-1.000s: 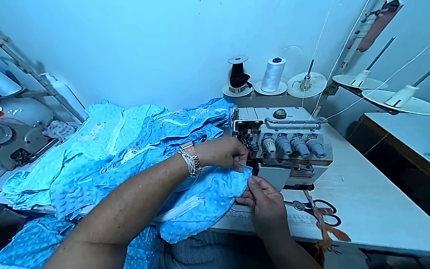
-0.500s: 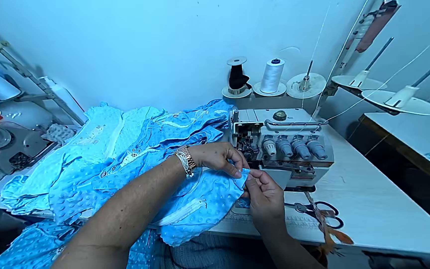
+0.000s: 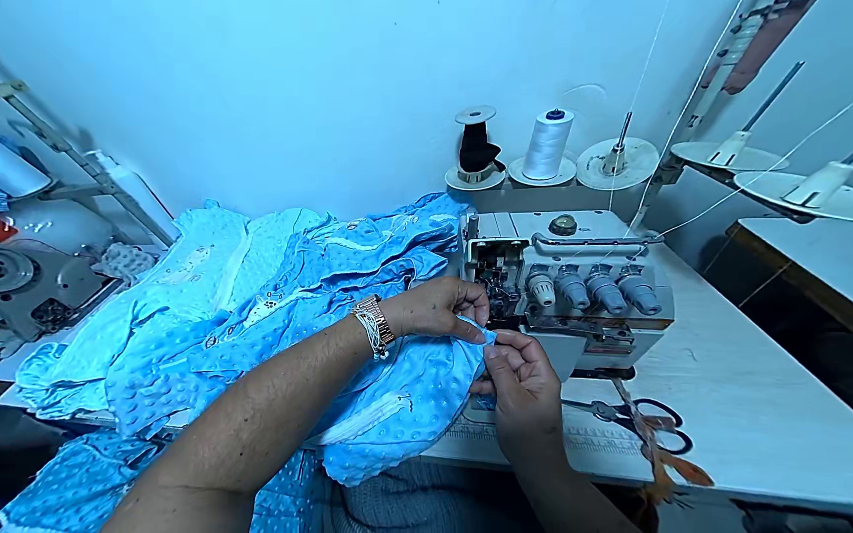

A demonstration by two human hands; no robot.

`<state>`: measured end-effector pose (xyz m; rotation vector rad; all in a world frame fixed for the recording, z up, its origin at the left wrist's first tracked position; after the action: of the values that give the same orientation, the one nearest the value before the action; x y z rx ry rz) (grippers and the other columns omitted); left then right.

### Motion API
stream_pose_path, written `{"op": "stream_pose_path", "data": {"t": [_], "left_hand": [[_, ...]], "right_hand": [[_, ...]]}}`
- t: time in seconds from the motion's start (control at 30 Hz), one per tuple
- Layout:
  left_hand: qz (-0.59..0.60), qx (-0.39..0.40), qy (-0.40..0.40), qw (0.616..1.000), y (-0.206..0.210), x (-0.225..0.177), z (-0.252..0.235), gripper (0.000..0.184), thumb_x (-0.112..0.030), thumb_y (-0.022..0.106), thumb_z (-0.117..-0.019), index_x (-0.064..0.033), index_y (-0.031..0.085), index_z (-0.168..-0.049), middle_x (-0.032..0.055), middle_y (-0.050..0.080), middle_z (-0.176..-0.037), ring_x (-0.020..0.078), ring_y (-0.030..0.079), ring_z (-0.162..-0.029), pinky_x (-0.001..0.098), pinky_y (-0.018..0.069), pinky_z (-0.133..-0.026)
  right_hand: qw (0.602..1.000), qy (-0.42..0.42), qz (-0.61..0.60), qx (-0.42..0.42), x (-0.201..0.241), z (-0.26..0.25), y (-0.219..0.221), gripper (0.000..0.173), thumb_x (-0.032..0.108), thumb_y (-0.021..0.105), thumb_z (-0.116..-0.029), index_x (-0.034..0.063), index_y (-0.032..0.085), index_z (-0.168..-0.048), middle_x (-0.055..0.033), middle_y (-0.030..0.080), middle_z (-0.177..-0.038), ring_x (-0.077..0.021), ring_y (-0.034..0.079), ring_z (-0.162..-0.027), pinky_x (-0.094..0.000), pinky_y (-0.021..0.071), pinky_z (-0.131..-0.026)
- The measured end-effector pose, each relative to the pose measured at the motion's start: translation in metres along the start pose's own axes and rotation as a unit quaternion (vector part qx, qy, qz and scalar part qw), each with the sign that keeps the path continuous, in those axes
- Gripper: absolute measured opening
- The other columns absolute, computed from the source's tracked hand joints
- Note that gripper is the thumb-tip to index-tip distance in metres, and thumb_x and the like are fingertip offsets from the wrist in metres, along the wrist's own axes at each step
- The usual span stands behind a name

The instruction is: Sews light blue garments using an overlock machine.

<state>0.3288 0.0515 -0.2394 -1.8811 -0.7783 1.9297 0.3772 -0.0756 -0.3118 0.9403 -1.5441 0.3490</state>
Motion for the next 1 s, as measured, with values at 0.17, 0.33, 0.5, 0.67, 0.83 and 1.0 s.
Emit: {"op": "stream_pose_path", "data": {"t": [0.17, 0.33, 0.5, 0.67, 0.83, 1.0], "left_hand": [[-0.109, -0.034, -0.064, 0.991, -0.001, 0.006, 0.007, 0.012, -0.009, 0.075, -0.0928, -0.0012, 0.072, -0.101, 0.0025, 0.065, -0.077, 0.0067, 0.056, -0.068, 0.0249, 0.0463, -0.066], [-0.216, -0.059, -0.117, 0.967, 0.000, 0.007, 0.010, 0.015, -0.015, 0.072, -0.0964, -0.0004, 0.069, -0.092, 0.0106, 0.066, -0.084, 0.0193, 0.063, -0.079, 0.0389, 0.0506, -0.075], [-0.191, -0.100, -0.118, 0.969, 0.004, 0.012, 0.014, 0.013, -0.014, 0.073, -0.0957, -0.0015, 0.068, -0.098, 0.0115, 0.068, -0.088, 0.0211, 0.065, -0.083, 0.0396, 0.0524, -0.077], [-0.280, -0.233, 0.019, 0.931, 0.010, 0.004, 0.026, 0.024, -0.013, 0.081, -0.0853, -0.0007, 0.067, -0.100, 0.0164, 0.065, -0.104, 0.0332, 0.063, -0.104, 0.0484, 0.0510, -0.093], [-0.426, -0.259, 0.215, 0.840, 0.035, -0.004, 0.036, 0.009, -0.007, 0.062, -0.0915, -0.0083, 0.070, -0.088, 0.0110, 0.068, -0.096, 0.0306, 0.065, -0.101, 0.0454, 0.0500, -0.086], [-0.414, -0.230, 0.267, 0.840, 0.038, 0.001, 0.042, 0.017, -0.002, 0.058, -0.0911, -0.0055, 0.074, -0.090, 0.0081, 0.074, -0.088, 0.0226, 0.070, -0.089, 0.0384, 0.0532, -0.087]], "right_hand": [[0.997, 0.070, -0.008, 0.022, -0.020, 0.031, 0.012, 0.027, 0.007, 0.063, -0.0947, 0.0031, 0.048, -0.117, -0.0069, 0.070, -0.088, -0.0160, 0.072, -0.067, -0.0311, 0.0618, -0.053], [0.991, 0.114, -0.023, 0.063, -0.046, 0.058, 0.025, 0.023, 0.005, 0.070, -0.0908, -0.0023, 0.060, -0.110, -0.0089, 0.072, -0.091, -0.0155, 0.074, -0.079, -0.0304, 0.0653, -0.068], [0.994, 0.078, -0.012, 0.078, -0.052, 0.059, 0.026, 0.008, 0.008, 0.070, -0.0923, 0.0013, 0.069, -0.088, -0.0056, 0.072, -0.081, -0.0123, 0.073, -0.075, -0.0280, 0.0638, -0.071], [0.996, 0.046, 0.011, 0.081, -0.051, 0.063, 0.020, 0.016, 0.012, 0.074, -0.0883, 0.0048, 0.071, -0.074, -0.0014, 0.067, -0.078, -0.0049, 0.066, -0.072, -0.0193, 0.0586, -0.067], [0.996, 0.038, 0.004, 0.080, -0.055, 0.067, 0.014, 0.015, 0.012, 0.075, -0.0875, 0.0038, 0.071, -0.075, -0.0022, 0.067, -0.081, -0.0052, 0.067, -0.072, -0.0198, 0.0594, -0.065], [0.996, 0.051, -0.007, 0.076, -0.055, 0.070, 0.008, 0.012, 0.009, 0.074, -0.0878, 0.0032, 0.072, -0.077, -0.0039, 0.068, -0.084, -0.0085, 0.069, -0.074, -0.0239, 0.0627, -0.066]]}}
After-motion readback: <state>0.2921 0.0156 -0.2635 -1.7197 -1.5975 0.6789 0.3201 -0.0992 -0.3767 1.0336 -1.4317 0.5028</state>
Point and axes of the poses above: each hand's wrist, its own z-axis away from the middle knuckle, its own y-axis out of the palm, x = y × z, the point moved 7 cm from there along -z, towards the middle knuckle
